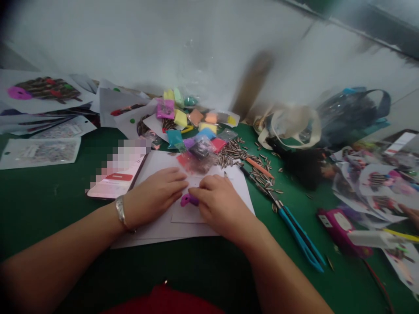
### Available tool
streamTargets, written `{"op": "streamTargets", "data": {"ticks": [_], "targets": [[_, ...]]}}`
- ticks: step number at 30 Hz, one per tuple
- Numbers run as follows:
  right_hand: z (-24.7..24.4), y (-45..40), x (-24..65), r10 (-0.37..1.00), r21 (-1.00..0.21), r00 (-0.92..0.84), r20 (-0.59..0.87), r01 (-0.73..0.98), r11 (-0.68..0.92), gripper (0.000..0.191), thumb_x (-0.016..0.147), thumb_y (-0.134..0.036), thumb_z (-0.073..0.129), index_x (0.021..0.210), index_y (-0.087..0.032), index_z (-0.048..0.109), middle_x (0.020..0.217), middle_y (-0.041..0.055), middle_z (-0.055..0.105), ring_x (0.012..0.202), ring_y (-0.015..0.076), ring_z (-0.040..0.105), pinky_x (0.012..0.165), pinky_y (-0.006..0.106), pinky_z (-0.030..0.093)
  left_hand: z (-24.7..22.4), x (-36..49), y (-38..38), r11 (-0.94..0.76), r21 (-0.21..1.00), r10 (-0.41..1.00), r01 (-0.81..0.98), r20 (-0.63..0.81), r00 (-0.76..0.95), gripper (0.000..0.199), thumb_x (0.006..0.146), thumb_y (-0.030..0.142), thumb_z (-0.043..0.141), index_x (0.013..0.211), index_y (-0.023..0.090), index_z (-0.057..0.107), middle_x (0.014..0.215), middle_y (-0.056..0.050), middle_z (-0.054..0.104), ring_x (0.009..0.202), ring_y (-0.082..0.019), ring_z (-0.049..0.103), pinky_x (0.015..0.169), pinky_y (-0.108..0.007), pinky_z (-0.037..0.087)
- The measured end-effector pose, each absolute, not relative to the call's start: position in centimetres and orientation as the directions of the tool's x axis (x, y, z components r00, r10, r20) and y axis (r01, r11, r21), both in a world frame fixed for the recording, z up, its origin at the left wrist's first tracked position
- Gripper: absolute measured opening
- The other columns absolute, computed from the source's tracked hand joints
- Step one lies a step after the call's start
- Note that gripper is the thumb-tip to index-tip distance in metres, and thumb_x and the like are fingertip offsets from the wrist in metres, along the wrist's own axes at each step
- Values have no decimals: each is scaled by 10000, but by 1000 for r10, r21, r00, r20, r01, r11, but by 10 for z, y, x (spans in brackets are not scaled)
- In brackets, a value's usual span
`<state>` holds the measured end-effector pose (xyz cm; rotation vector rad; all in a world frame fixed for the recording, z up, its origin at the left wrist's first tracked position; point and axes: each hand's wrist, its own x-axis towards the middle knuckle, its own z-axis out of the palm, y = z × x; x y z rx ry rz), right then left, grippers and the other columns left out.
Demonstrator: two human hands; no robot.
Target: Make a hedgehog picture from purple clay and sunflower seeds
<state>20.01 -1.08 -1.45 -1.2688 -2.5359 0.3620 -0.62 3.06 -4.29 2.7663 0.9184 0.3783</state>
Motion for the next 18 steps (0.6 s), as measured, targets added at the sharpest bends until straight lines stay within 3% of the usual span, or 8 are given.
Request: {"op": "streamTargets", "data": {"ticks": [4,7,12,18], "targets": [[10,-9,235,903,-421,-280,326,812,404,312,864,-158,487,1102,-241,671,1026,65,630,947,199,583,828,338,456,-41,-7,31,-783,268,612,561,174,772,198,898,142,443,940,165,635,979,-85,615,979,-232,523,926,-416,410],[20,-16,260,932,-444,-106,347,857,263,247,864,-216,511,1023,-249,698,1013,52,654,955,219,611,817,350,467,-41,-7,31,-786,274,609,555,187,771,217,891,134,448,989,174,638,1006,-86,624,1020,-241,525,933,-425,415],[-9,-26,269,966,-495,-72,249,848,190,234,849,-216,512,981,-204,706,949,56,678,890,209,636,788,331,480,-42,-7,33,-792,270,604,548,214,768,226,884,127,459,1001,165,649,1053,-106,632,1070,-262,520,936,-443,433],[-43,-11,256,988,-466,-27,150,880,95,314,867,-243,472,1115,-182,654,917,72,625,822,194,599,752,314,445,-40,-7,33,-810,233,583,538,217,783,218,900,187,468,1001,138,655,1102,-130,626,1086,-282,532,959,-470,432]]}}
